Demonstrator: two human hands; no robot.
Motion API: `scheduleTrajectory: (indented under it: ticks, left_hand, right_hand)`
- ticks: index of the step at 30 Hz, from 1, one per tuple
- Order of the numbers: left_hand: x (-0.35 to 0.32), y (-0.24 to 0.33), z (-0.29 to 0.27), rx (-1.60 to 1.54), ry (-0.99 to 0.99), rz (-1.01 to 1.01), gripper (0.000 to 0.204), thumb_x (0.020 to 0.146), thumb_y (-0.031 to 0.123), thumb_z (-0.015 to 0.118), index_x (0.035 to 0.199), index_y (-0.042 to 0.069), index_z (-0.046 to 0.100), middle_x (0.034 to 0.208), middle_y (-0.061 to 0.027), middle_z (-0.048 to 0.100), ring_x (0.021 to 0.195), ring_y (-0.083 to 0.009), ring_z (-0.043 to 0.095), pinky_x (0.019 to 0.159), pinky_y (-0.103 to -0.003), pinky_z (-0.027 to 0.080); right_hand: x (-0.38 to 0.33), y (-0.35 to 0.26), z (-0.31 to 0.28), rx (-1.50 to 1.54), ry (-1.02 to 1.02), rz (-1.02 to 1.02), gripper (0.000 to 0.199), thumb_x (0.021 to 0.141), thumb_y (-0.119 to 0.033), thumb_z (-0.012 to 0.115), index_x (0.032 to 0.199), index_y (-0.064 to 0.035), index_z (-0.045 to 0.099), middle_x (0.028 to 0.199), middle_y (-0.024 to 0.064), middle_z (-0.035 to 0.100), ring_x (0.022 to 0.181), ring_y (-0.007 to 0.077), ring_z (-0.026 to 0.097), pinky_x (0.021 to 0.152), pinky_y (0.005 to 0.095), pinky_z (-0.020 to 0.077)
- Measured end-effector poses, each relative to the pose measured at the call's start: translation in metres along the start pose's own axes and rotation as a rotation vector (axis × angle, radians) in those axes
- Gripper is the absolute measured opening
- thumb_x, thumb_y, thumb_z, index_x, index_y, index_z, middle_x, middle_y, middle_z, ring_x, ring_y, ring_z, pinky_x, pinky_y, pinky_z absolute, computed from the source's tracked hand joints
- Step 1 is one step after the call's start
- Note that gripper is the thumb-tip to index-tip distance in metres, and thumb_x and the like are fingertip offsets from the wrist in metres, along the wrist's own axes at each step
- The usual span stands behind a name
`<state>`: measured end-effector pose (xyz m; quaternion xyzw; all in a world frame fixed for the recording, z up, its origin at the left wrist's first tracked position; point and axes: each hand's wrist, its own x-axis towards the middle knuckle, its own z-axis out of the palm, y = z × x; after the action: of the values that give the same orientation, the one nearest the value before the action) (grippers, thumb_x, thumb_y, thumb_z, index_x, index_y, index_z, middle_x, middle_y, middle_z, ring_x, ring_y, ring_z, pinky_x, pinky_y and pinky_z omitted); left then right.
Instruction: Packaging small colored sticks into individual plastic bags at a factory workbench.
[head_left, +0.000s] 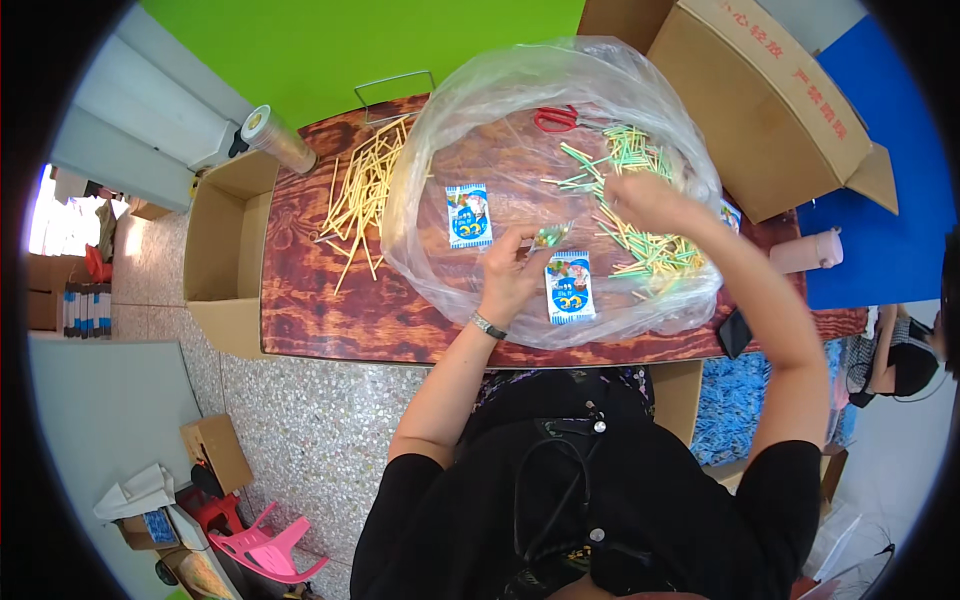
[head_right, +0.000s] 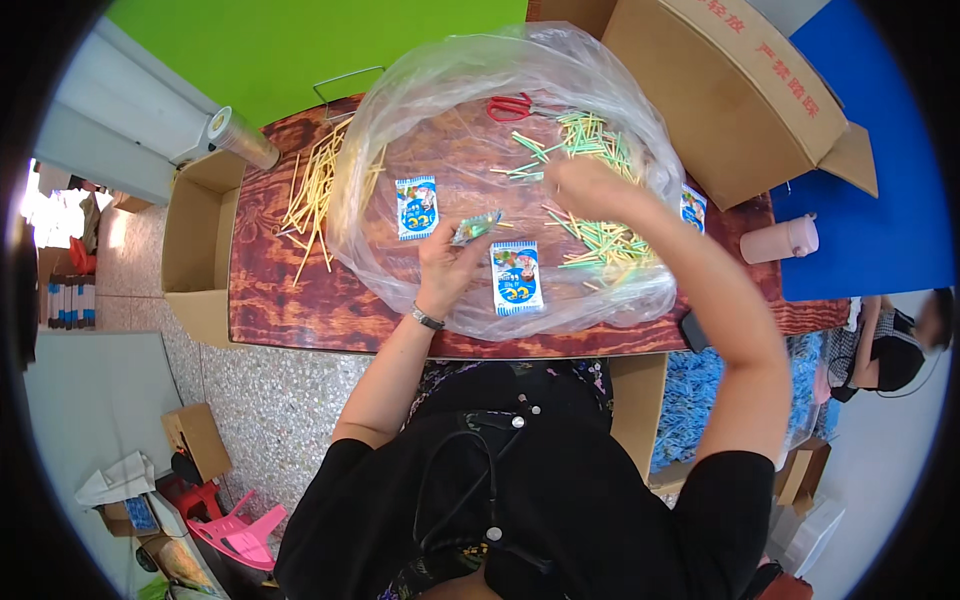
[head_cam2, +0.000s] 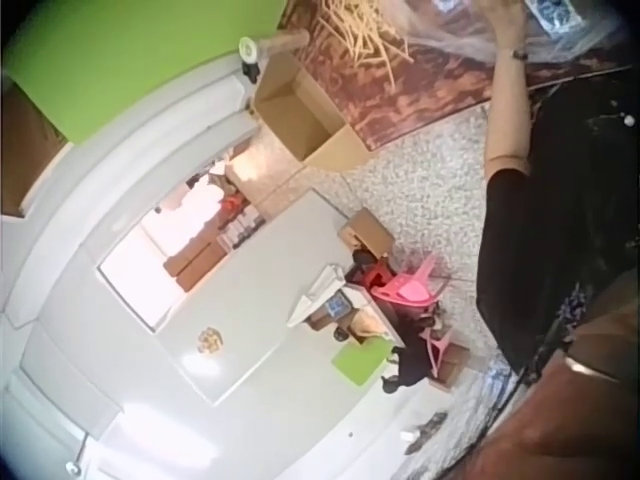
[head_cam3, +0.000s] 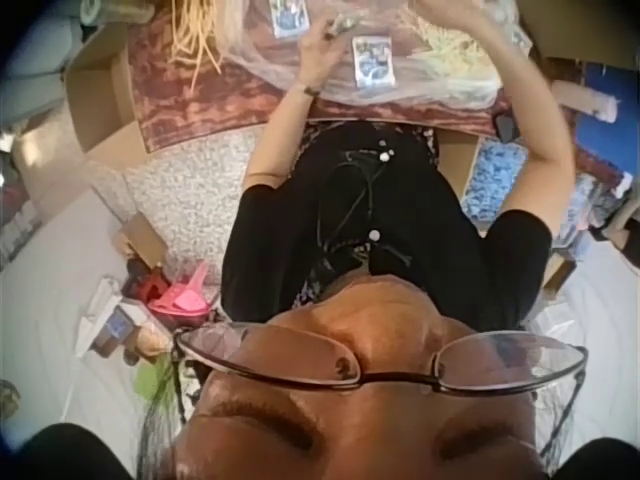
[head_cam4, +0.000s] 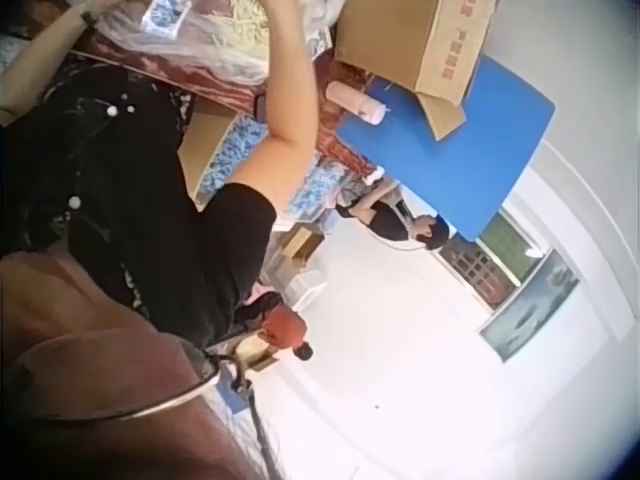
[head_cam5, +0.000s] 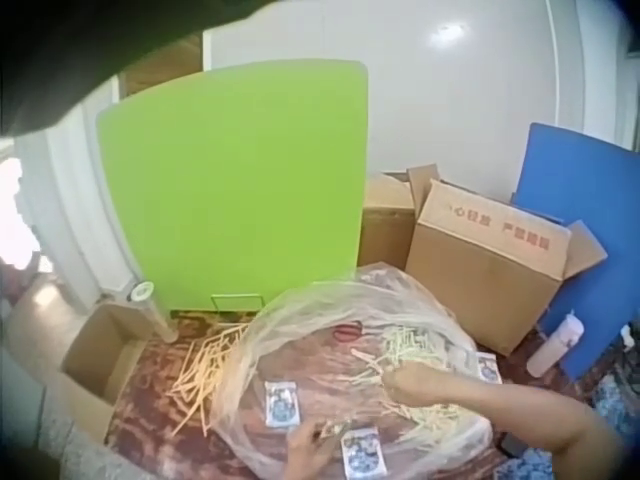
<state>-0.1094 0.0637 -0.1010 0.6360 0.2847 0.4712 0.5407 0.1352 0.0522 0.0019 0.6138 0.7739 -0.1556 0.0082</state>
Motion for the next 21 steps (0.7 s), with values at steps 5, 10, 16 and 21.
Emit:
scheduleTrajectory:
  ticks: [5, 10, 16, 21]
  left_hand:
    - [-0.008, 0.008, -0.009, -0.012, -0.060, -0.049, 0.021, 0.085, -0.003, 0.069, 0.104, 0.000, 0.060, 0.097, -0.0049, 0.068, 0.084, -0.0078, 0.063, 0.069, -0.023, 0.053]
    - [-0.010, 0.020, -0.009, 0.227, -0.063, 0.109, 0.024, 0.081, 0.001, 0.073, 0.102, 0.002, 0.063, 0.088, -0.0064, 0.070, 0.079, -0.0093, 0.065, 0.066, -0.023, 0.052]
    - [-0.013, 0.013, -0.008, 0.313, -0.077, 0.122, 0.025, 0.080, 0.004, 0.074, 0.102, 0.002, 0.063, 0.085, -0.0085, 0.069, 0.074, -0.0127, 0.066, 0.062, -0.026, 0.052]
    - [-0.011, 0.017, -0.002, 0.296, -0.094, 0.197, 0.027, 0.080, 0.004, 0.074, 0.104, 0.002, 0.062, 0.084, -0.0083, 0.069, 0.072, -0.0125, 0.067, 0.060, -0.026, 0.052]
  right_hand:
    - [0.007, -0.005, 0.094, -0.139, 0.111, 0.123, 0.027, 0.083, -0.007, 0.056, 0.107, 0.0030, 0.052, 0.099, 0.0218, 0.064, 0.092, 0.0388, 0.064, 0.077, 0.0452, 0.0532]
    - [-0.001, 0.008, 0.100, -0.208, 0.203, 0.094, 0.024, 0.083, -0.007, 0.059, 0.106, -0.0010, 0.053, 0.101, 0.0172, 0.063, 0.088, 0.0295, 0.065, 0.071, 0.0406, 0.0544]
    - [-0.040, -0.057, -0.002, 0.685, 0.565, -0.048, 0.030, 0.084, 0.004, 0.060, 0.112, -0.0067, 0.059, 0.095, 0.0108, 0.061, 0.081, 0.0190, 0.061, 0.065, 0.0265, 0.0489]
    - [-0.040, -0.089, -0.013, 0.758, 0.667, -0.380, 0.033, 0.080, 0.009, 0.066, 0.107, -0.0077, 0.060, 0.089, 0.0042, 0.062, 0.080, 0.0120, 0.057, 0.057, 0.0219, 0.0422]
